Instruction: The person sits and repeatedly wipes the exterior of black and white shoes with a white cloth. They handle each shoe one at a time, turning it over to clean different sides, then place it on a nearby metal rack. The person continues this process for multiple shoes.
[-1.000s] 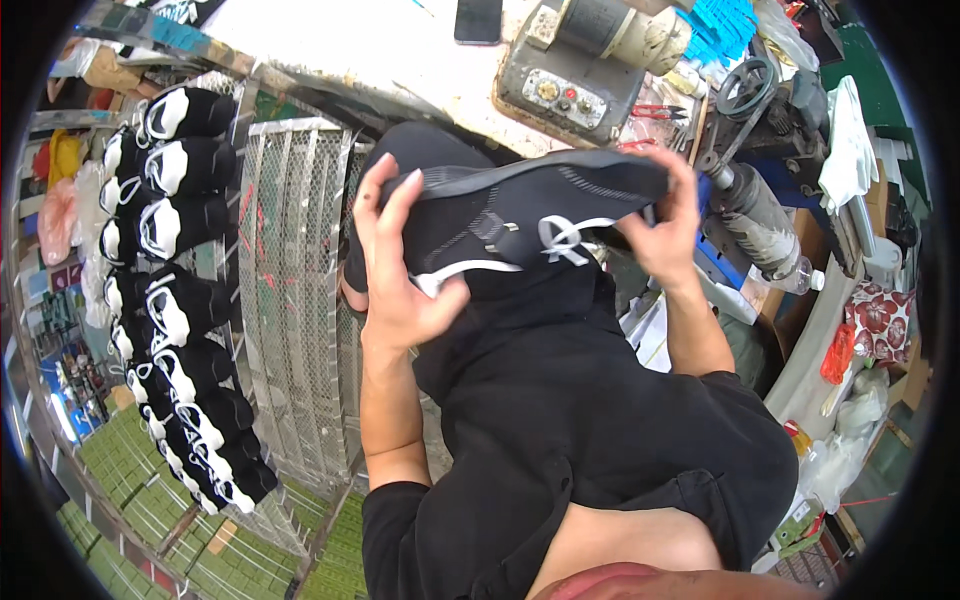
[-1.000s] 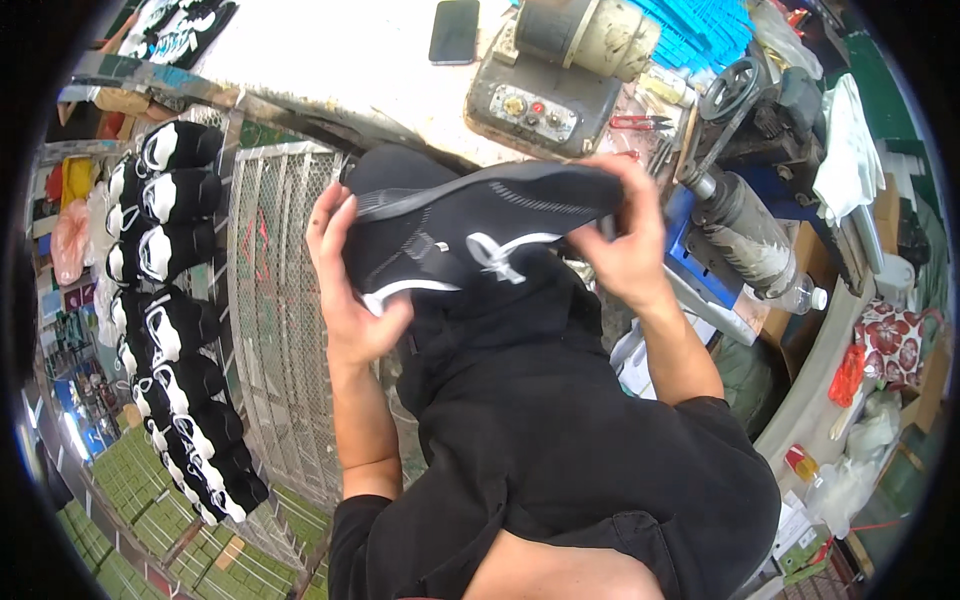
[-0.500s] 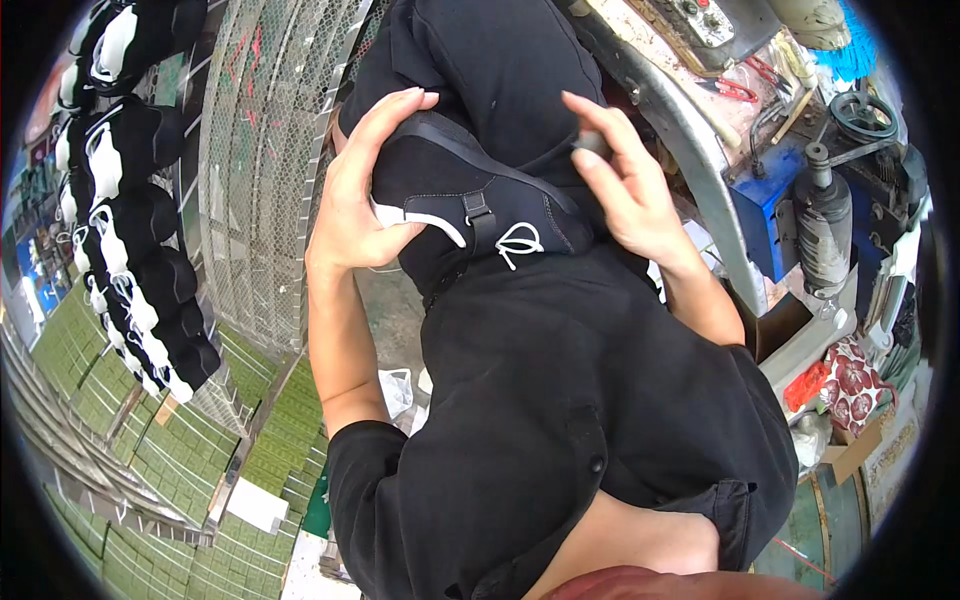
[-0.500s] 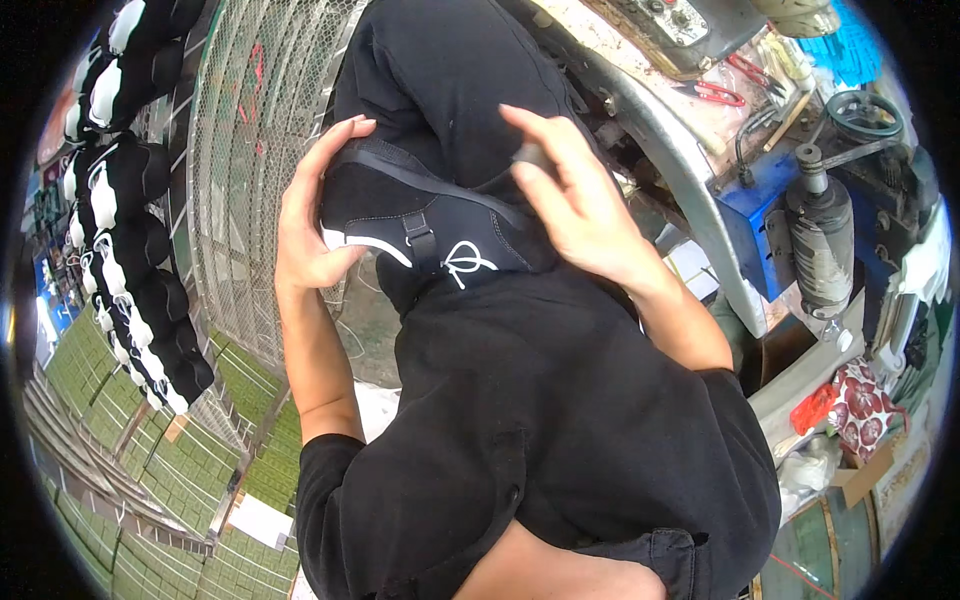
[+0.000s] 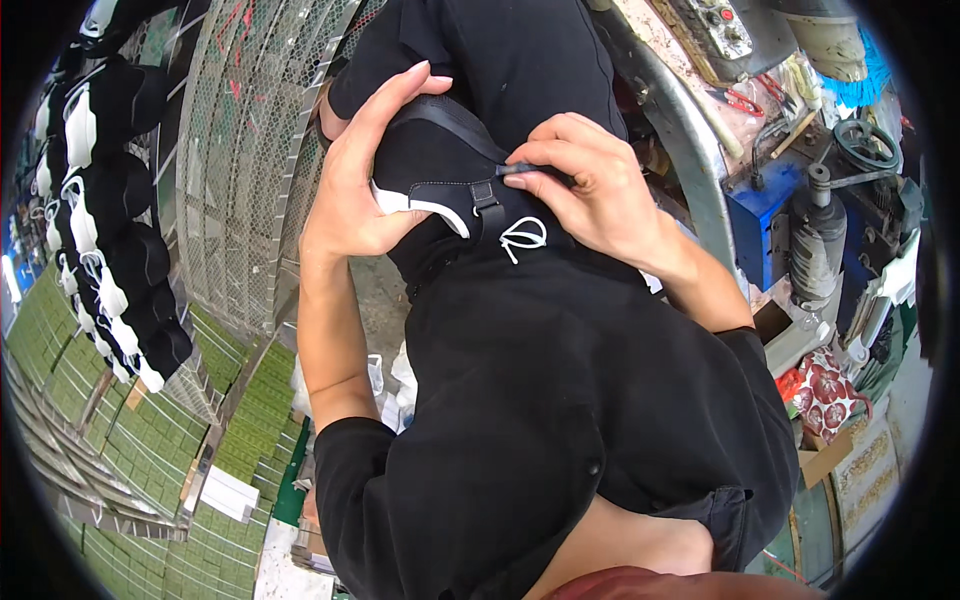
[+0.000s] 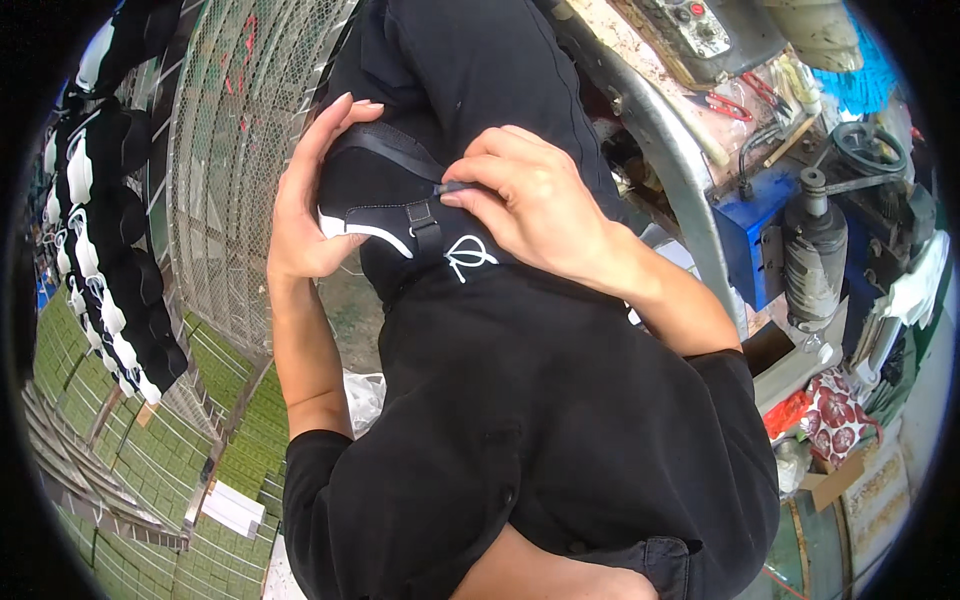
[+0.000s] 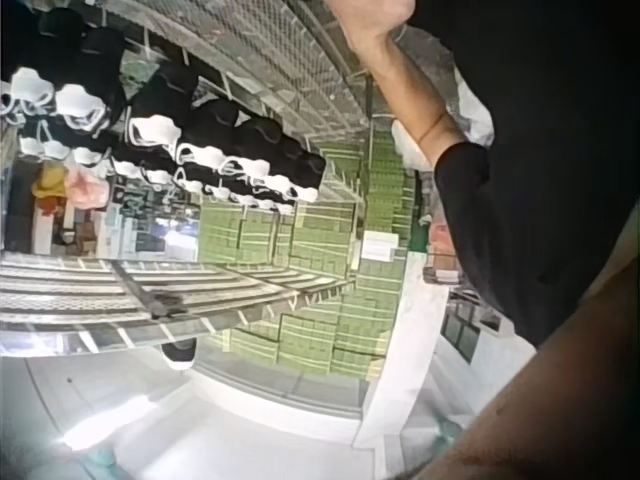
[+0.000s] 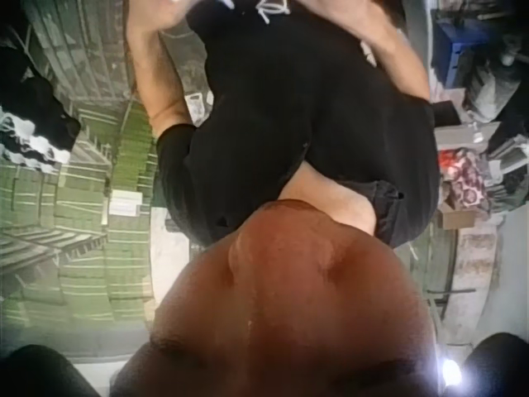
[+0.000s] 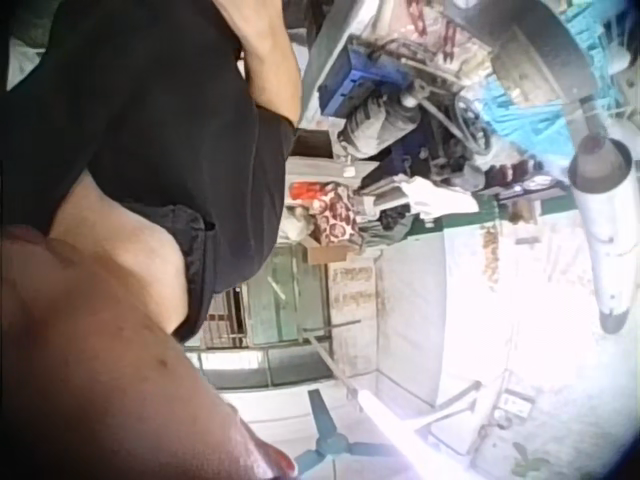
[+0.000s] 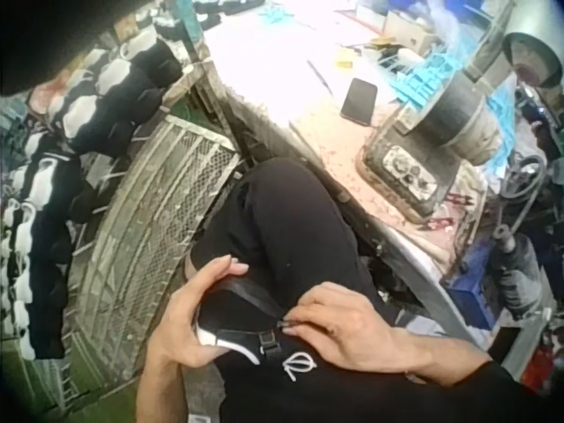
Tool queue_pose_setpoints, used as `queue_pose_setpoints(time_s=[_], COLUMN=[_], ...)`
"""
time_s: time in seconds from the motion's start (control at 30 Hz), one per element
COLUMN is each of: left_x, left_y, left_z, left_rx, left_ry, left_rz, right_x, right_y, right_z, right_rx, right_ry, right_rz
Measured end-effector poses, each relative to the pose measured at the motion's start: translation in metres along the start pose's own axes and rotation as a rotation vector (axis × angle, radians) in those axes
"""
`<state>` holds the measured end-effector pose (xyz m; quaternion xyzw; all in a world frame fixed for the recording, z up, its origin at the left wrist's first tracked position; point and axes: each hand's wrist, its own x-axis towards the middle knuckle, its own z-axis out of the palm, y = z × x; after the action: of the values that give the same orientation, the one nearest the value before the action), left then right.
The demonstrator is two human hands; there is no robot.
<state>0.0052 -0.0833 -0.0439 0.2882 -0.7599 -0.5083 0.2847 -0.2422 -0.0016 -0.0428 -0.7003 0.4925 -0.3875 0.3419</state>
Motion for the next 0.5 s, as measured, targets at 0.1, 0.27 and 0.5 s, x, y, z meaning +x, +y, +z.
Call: queue_pose_setpoints(time_s=[0.1,0.27,0.5], left_x=[0.002,0.003,0.005], left_y=[0.0,-0.001,-0.001], left_z=[0.002,0.0,0.006], left_rx=[-0.016,-0.034,-0.027], left_ry=[-0.032,-0.007,0.009], left_rz=[0.002,0.007,-0.038], right_x=[0.008,0.003,0.009], right_y=[-0.011,0.0,-0.006], right_z=[0.005,-0.006,-0.001], right_rx=[0.048,-0.039,0.003], right_ry=[0.039,-0.093,-0.033], right_rz=[-0.033,0.021,-0.005])
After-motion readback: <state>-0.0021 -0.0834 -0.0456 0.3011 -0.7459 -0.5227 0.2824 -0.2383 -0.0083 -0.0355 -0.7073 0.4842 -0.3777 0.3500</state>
